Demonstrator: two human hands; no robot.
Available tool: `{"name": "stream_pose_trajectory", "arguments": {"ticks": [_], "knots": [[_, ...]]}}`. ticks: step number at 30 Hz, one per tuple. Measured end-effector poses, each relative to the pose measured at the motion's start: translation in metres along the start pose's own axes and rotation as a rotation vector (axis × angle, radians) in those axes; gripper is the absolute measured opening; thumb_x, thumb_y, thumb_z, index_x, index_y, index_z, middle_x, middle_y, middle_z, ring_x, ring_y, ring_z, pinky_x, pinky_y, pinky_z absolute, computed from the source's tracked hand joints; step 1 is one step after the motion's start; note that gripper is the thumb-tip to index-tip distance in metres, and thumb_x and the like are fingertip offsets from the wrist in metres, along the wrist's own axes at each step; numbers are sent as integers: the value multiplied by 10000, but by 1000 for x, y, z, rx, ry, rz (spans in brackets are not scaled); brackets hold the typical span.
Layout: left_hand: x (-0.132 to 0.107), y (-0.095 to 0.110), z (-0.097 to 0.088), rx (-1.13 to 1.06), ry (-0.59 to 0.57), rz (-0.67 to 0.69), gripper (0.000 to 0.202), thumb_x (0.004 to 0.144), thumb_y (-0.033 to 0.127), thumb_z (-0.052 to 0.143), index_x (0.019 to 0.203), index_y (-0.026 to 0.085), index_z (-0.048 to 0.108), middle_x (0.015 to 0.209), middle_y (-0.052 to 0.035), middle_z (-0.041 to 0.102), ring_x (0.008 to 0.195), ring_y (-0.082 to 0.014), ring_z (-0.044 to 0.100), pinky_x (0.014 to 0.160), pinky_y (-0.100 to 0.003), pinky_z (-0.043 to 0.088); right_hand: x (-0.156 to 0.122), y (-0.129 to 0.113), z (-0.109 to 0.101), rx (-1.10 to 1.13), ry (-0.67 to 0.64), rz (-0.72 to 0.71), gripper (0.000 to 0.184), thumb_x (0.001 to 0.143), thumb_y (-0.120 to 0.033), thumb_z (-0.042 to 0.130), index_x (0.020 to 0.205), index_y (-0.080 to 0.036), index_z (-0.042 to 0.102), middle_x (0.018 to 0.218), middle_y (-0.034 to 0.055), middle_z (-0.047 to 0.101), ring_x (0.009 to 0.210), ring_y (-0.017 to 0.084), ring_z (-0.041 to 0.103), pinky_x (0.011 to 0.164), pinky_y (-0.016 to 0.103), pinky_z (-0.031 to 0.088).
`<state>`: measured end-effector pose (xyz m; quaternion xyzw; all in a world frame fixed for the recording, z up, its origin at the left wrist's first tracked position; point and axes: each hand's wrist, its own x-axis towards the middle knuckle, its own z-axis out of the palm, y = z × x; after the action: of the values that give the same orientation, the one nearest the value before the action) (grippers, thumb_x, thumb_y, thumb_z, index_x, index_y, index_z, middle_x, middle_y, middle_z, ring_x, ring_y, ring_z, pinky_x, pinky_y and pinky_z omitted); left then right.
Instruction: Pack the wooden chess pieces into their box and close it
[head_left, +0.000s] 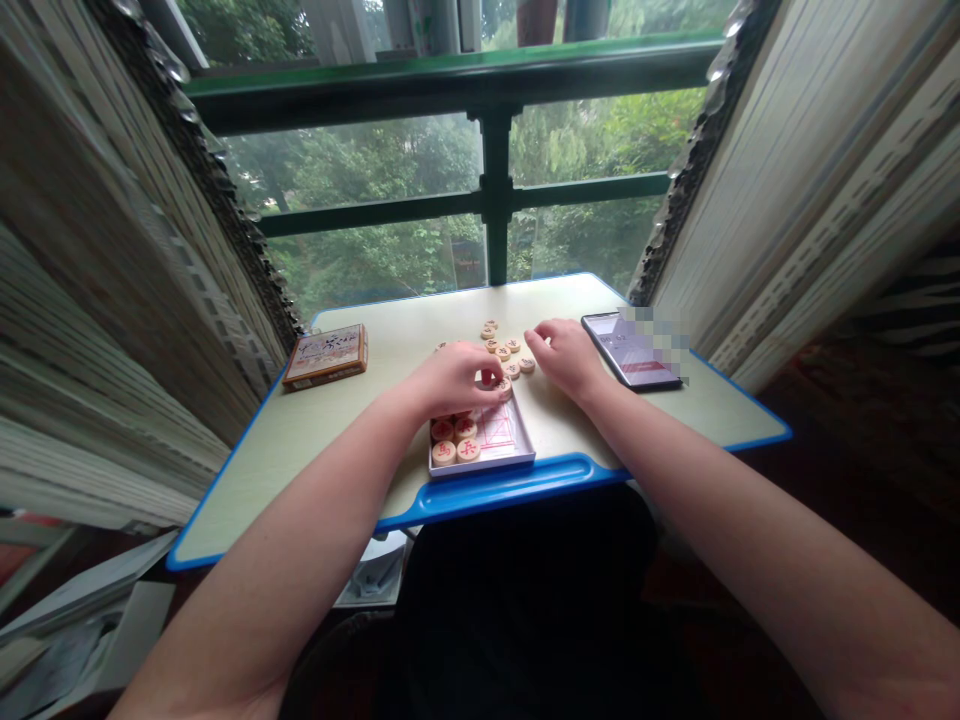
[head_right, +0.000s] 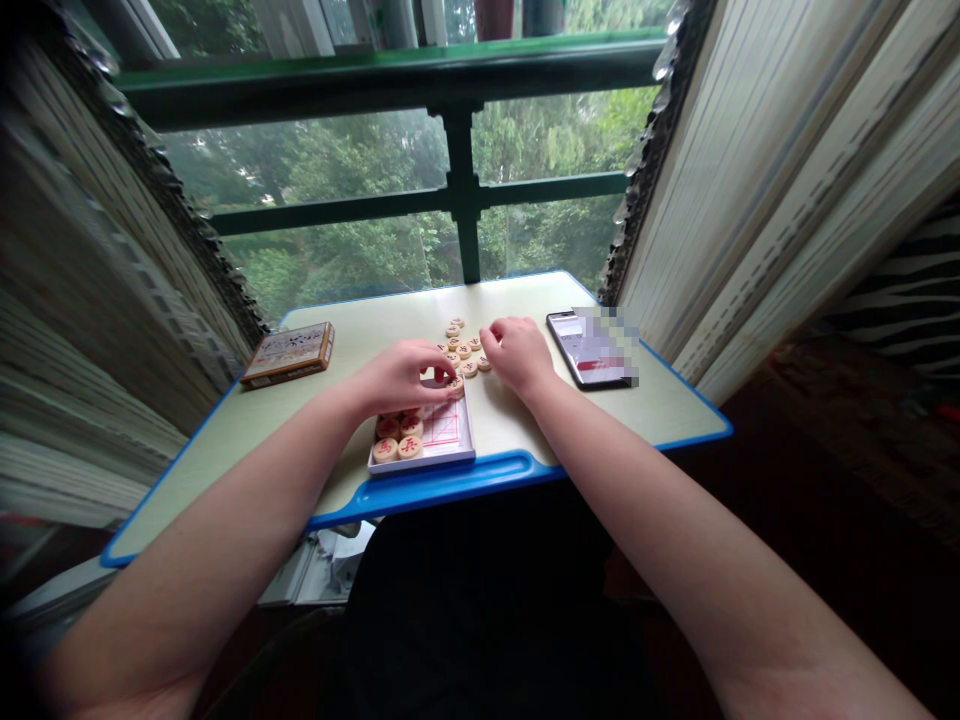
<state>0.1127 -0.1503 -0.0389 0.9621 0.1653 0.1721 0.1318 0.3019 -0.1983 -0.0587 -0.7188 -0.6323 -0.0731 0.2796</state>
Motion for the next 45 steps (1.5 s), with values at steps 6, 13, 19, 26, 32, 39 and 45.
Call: {"name": "stream_pose_trajectory", "arguments": {"ticks": [6, 13, 19, 26, 32, 39, 45], "knots": [[0, 0, 1, 30, -2, -4, 209, 744, 376, 658, 776, 171, 685, 759, -35, 675, 724, -155, 569, 690, -267, 416, 0, 0, 1, -5, -4, -5, 348, 892, -316, 412, 759, -157, 691, 811, 85, 698, 794, 198, 578, 794, 291, 375], [-1, 1, -1, 37, 0, -11, 249, 737, 412, 655, 791, 171, 683, 770, -31, 665, 718, -147, 562, 656, -255, 408, 0, 1, 1, -18, -7, -7, 345, 887, -310, 412, 768, -154, 696, 815, 89, 698, 807, 203, 576, 794, 294, 374], [-1, 1, -4, 3, 0, -52, 272, 716, 424, 673, 805, 168, 680, 797, -31, 676, 707, -145, 575, 651, -253, 415, 0, 0, 1, -16, -27, -12, 330, 871, -291, 426, 759, -160, 708, 802, 79, 708, 793, 198, 582, 802, 293, 377], [-2, 0, -2, 2, 0, -57, 243, 728, 400, 670, 787, 165, 681, 752, -27, 665, 690, -145, 572, 656, -259, 411, -1, 0, 0, -12, -31, -22, 331, 869, -289, 428, 771, -156, 716, 815, 78, 715, 799, 195, 582, 800, 286, 377], [-1, 2, -2, -9, -6, -48, 245, 735, 411, 662, 768, 168, 682, 750, -23, 670, 688, -139, 567, 659, -253, 405, -1, -2, -1, -5, -39, -16, 326, 867, -298, 444, 763, -153, 716, 814, 83, 714, 790, 194, 582, 796, 285, 374], [-1, 1, -2, 1, -16, -31, 243, 748, 408, 645, 784, 172, 691, 753, -20, 679, 696, -140, 565, 666, -251, 404, -1, -2, -1, 7, -28, -25, 322, 863, -298, 456, 722, -154, 707, 765, 81, 708, 759, 195, 586, 777, 292, 376], [-1, 1, -2, 8, -29, -38, 247, 745, 412, 642, 796, 176, 694, 749, -16, 677, 695, -138, 562, 668, -248, 405, -1, -2, 0, 15, -13, -34, 308, 853, -280, 467, 692, -156, 699, 741, 81, 705, 728, 196, 586, 748, 297, 377]]}}
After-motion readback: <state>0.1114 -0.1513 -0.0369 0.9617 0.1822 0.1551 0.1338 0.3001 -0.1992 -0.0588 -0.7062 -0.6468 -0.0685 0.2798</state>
